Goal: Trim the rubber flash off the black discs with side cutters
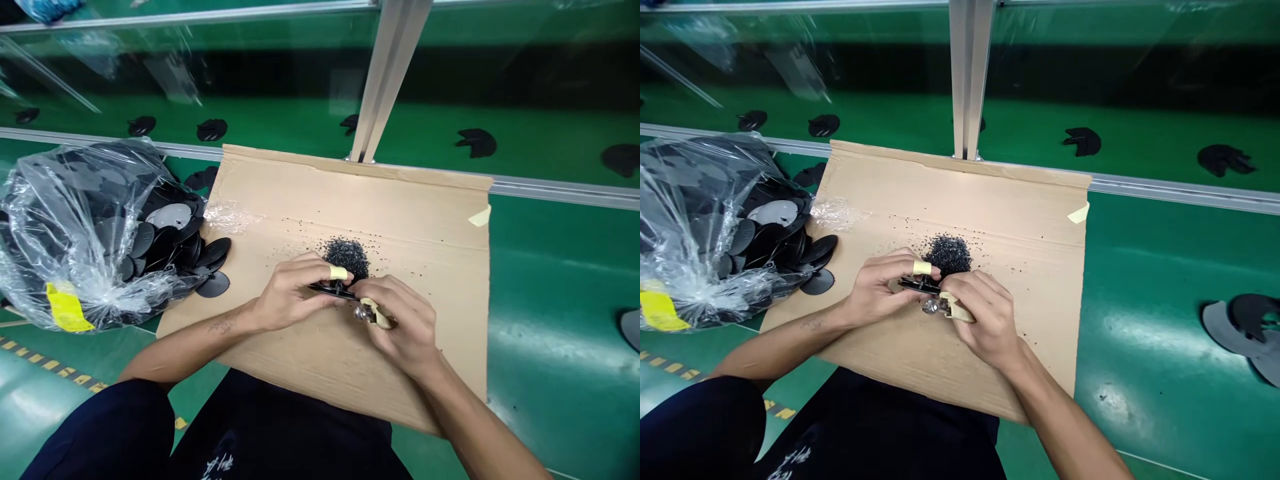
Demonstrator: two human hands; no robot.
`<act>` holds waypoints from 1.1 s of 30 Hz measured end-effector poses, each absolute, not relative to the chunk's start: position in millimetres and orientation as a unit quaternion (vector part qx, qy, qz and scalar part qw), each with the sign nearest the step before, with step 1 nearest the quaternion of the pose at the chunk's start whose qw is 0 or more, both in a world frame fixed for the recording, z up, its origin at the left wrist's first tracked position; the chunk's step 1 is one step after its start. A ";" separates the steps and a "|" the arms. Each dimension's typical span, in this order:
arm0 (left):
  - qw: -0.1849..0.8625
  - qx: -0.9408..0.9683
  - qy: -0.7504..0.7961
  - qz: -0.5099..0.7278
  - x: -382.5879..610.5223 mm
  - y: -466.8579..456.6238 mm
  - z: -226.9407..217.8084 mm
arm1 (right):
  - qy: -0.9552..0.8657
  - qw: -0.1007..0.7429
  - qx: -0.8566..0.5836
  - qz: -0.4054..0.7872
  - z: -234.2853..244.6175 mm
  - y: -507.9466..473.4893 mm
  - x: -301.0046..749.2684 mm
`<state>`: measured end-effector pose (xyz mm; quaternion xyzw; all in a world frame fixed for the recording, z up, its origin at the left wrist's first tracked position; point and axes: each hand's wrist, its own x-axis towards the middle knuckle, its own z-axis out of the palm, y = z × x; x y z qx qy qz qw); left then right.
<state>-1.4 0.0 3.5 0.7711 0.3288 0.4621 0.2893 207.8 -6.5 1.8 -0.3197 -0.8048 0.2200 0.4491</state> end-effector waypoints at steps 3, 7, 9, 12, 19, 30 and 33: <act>0.308 0.773 0.316 0.456 -0.6 0.3 5.9 | -0.809 0.453 -0.308 0.212 -0.1 -7.3 208.8; 0.296 0.789 0.301 0.447 -0.8 0.6 5.9 | -0.815 0.456 -0.295 0.204 -2.4 -6.2 209.5; 0.285 0.791 0.291 0.457 -1.4 0.8 5.3 | -0.814 0.458 -0.290 0.206 -2.1 -5.6 209.3; 0.263 0.793 0.280 0.472 -2.5 1.1 5.4 | -0.813 0.456 -0.286 0.221 -0.5 -5.4 209.0; 0.231 0.813 0.269 0.461 -4.2 -0.5 5.1 | -0.815 0.447 -0.285 0.234 0.6 -5.6 208.8; 0.205 0.821 0.265 0.462 -4.0 -1.9 4.9 | -0.819 0.438 -0.284 0.241 1.1 -5.5 211.1; 0.197 0.814 0.283 0.468 -3.8 -4.0 4.6 | -0.816 0.440 -0.277 0.252 0.1 -5.3 211.3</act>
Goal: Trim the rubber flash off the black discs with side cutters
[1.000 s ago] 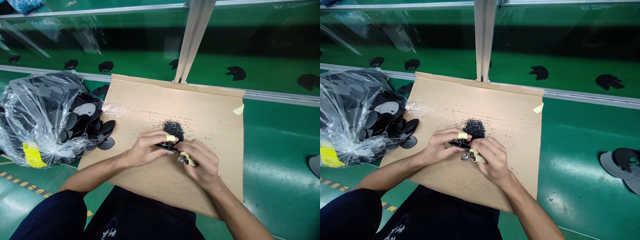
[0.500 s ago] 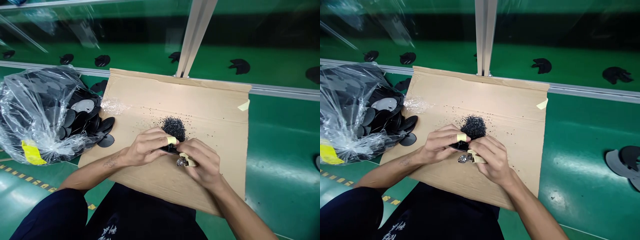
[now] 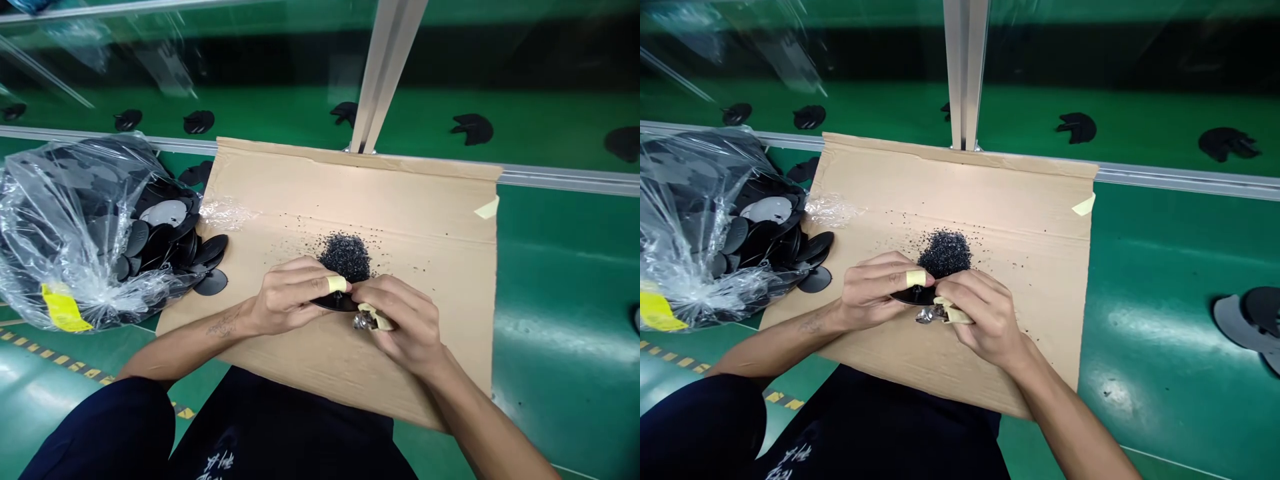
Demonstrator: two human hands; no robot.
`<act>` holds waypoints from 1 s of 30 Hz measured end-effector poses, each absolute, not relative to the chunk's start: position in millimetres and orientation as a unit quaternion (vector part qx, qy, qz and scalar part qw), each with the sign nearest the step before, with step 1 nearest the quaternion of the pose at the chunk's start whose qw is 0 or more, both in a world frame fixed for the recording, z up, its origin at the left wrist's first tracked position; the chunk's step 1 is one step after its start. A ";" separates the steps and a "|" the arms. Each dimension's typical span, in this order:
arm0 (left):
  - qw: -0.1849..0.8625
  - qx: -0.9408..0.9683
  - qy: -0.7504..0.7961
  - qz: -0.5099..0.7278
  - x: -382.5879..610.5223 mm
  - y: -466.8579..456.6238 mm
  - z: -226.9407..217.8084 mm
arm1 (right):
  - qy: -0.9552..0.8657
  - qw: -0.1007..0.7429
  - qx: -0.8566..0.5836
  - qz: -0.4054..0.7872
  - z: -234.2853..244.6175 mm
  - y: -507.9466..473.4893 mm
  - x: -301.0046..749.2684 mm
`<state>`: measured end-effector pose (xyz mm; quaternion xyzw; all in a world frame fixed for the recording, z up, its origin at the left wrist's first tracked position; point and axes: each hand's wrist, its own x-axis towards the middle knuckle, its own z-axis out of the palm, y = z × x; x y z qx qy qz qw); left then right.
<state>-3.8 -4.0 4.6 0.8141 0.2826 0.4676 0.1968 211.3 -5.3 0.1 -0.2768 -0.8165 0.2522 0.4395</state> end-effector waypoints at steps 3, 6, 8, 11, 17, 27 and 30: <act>0.200 0.814 0.279 0.467 -3.8 -5.1 4.4 | -0.818 0.444 -0.268 0.250 -0.6 -5.1 211.5; 0.208 0.819 0.268 0.464 -3.8 -3.6 3.6 | -0.820 0.439 -0.278 0.241 -0.1 -4.8 211.9; 0.208 0.819 0.260 0.467 -3.7 -2.6 2.8 | -0.822 0.435 -0.280 0.239 0.5 -4.6 211.9; 0.201 0.817 0.260 0.474 -3.5 -2.7 1.8 | -0.824 0.437 -0.268 0.241 1.2 -4.2 211.5; 0.197 0.814 0.261 0.480 -3.2 -5.3 1.0 | -0.822 0.441 -0.261 0.247 2.7 -2.6 210.5; 0.212 0.804 0.286 0.475 -0.4 -2.8 2.6 | -0.804 0.453 -0.274 0.270 1.7 -4.6 211.7; 0.258 0.791 0.286 0.475 -1.7 -2.7 1.8 | -0.799 0.453 -0.272 0.287 -0.2 -4.9 211.7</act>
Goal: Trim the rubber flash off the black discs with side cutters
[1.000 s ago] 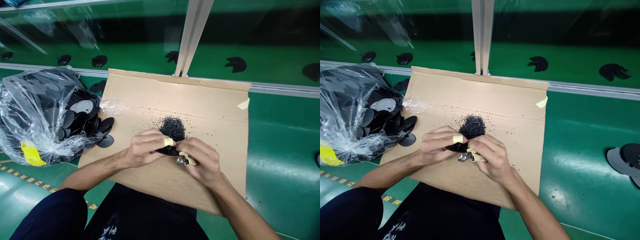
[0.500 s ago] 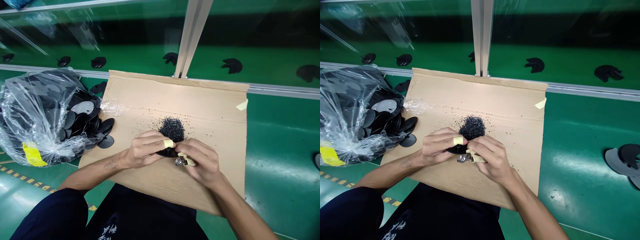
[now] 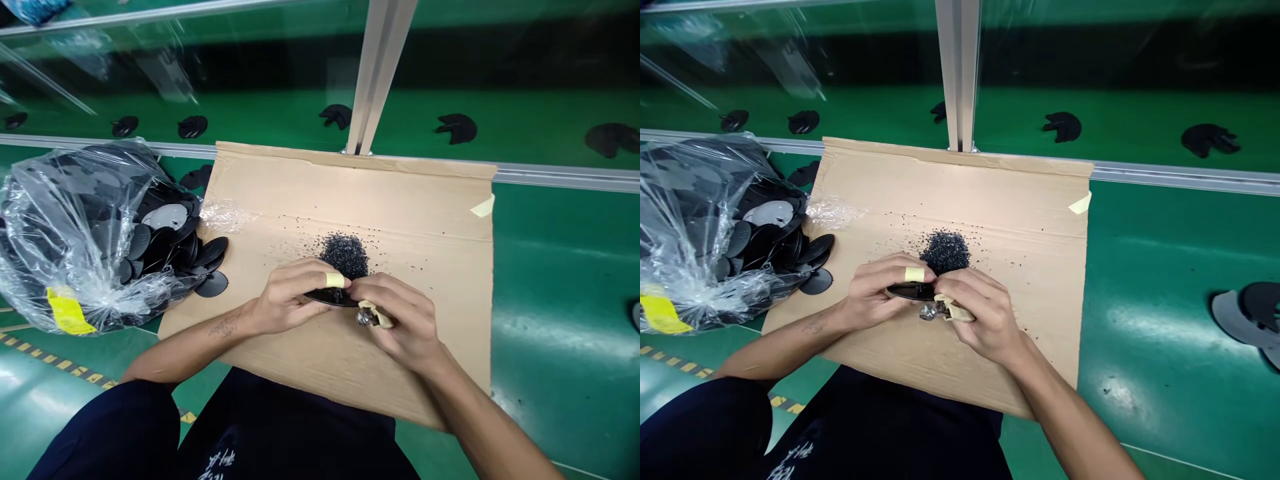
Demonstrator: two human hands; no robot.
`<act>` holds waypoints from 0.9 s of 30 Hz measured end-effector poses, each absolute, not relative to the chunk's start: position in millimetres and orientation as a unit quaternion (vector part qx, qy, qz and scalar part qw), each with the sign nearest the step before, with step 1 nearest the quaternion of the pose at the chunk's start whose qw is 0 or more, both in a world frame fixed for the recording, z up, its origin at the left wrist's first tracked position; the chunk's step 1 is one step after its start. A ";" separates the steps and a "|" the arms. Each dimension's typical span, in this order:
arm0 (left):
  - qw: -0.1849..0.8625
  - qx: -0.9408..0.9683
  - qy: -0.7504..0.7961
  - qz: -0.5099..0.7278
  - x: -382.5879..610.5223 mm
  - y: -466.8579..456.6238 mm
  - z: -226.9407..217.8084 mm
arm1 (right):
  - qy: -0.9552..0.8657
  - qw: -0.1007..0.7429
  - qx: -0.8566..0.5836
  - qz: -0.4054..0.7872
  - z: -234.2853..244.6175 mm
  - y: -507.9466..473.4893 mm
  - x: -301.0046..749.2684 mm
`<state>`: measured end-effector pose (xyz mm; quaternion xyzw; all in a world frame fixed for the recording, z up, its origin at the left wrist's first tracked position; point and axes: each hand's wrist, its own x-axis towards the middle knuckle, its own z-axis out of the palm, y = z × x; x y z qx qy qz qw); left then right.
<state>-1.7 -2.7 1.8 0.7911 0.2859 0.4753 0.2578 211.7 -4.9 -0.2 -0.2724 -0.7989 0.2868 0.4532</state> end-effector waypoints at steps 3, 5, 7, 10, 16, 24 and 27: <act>0.291 0.787 0.283 0.464 -3.8 -2.9 1.8 | -0.795 0.452 -0.271 0.300 -1.2 -5.0 210.7; 0.310 0.783 0.280 0.460 -4.0 -3.2 2.3 | -0.793 0.454 -0.267 0.307 -0.7 -5.4 209.8; 0.322 0.781 0.278 0.457 -3.5 -3.6 3.1 | -0.785 0.459 -0.269 0.318 0.7 -6.2 208.9; 0.350 0.774 0.289 0.441 -3.2 -3.3 4.8 | -0.773 0.466 -0.275 0.331 3.8 -7.3 208.1; 0.592 0.640 0.271 0.409 -9.1 0.2 6.8 | -0.752 0.473 -0.280 0.363 8.4 -6.6 208.9; 0.674 0.575 0.286 0.364 -11.0 2.3 3.8 | -0.742 0.460 -0.275 0.403 7.3 -5.0 209.0; 0.708 0.573 0.263 0.318 -13.5 4.6 9.4 | -0.755 0.450 -0.260 0.400 7.8 -5.5 209.4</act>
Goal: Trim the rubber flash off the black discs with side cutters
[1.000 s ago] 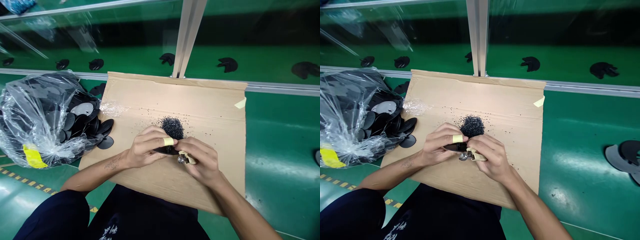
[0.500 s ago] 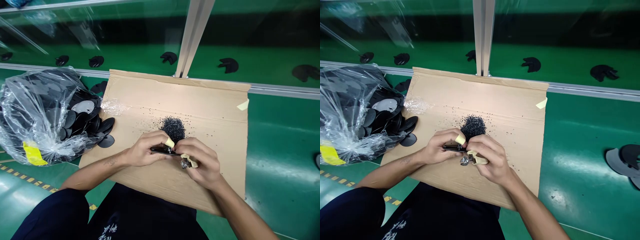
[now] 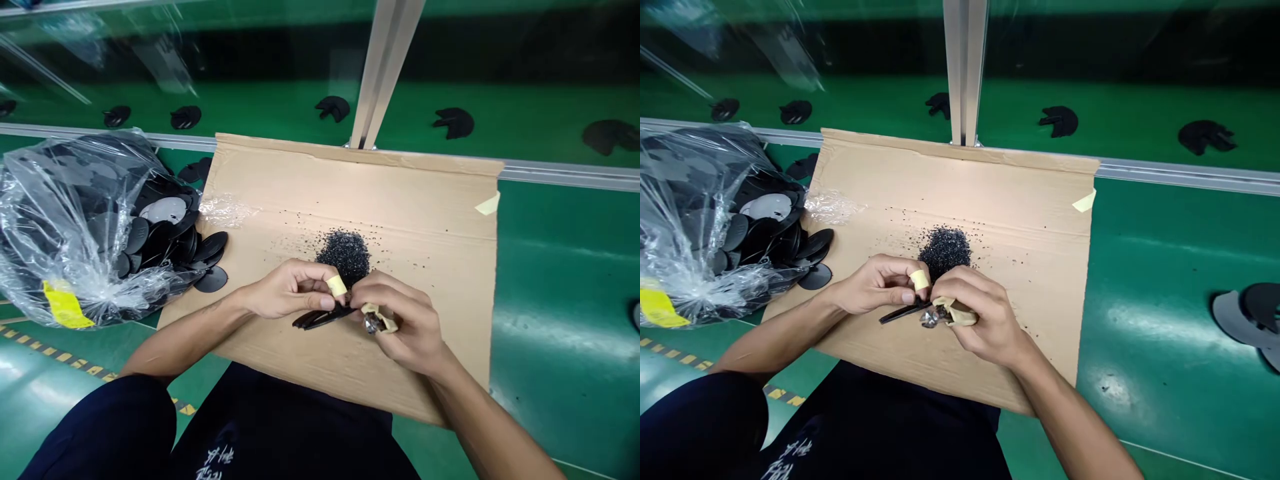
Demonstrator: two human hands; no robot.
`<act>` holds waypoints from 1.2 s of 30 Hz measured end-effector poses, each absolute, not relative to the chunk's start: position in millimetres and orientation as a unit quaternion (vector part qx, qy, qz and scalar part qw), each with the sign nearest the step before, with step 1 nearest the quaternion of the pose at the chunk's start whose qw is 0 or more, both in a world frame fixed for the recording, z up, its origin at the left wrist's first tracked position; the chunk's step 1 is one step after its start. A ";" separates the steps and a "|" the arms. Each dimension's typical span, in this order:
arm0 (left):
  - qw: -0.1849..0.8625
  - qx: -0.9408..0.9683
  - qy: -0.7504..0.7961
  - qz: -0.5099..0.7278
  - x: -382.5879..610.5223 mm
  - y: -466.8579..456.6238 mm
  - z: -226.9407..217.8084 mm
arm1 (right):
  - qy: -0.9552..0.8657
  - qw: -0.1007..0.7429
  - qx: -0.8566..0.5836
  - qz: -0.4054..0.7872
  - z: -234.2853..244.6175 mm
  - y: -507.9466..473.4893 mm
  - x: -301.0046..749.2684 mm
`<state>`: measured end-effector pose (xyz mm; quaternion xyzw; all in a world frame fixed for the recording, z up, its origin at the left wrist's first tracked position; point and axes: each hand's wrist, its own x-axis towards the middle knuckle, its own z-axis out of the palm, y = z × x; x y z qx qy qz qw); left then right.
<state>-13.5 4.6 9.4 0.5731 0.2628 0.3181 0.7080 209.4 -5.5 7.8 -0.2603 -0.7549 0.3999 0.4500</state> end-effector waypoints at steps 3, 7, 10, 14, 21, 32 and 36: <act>0.725 0.577 0.246 0.283 -15.6 6.1 13.5 | -0.766 0.438 -0.251 0.397 8.5 -6.1 209.6; 0.693 0.581 0.282 0.321 -13.7 4.3 9.4 | -0.783 0.455 -0.267 0.329 4.9 -8.2 208.8; 0.656 0.579 0.310 0.372 -9.2 1.1 2.5 | -0.789 0.482 -0.295 0.244 0.0 -8.7 208.6; 0.606 0.608 0.303 0.414 -3.5 -4.9 -2.9 | -0.784 0.498 -0.307 0.210 -3.1 -6.6 209.8; 0.402 0.695 0.372 0.466 -5.1 -5.7 4.5 | -0.765 0.469 -0.349 0.269 4.4 1.5 217.2; 0.339 0.739 0.333 0.477 -9.7 0.4 6.1 | -0.847 0.357 -0.361 0.158 -1.3 7.2 222.4; 0.340 0.738 0.337 0.476 -9.5 -0.1 5.4 | -0.854 0.340 -0.374 0.122 -2.2 6.2 223.7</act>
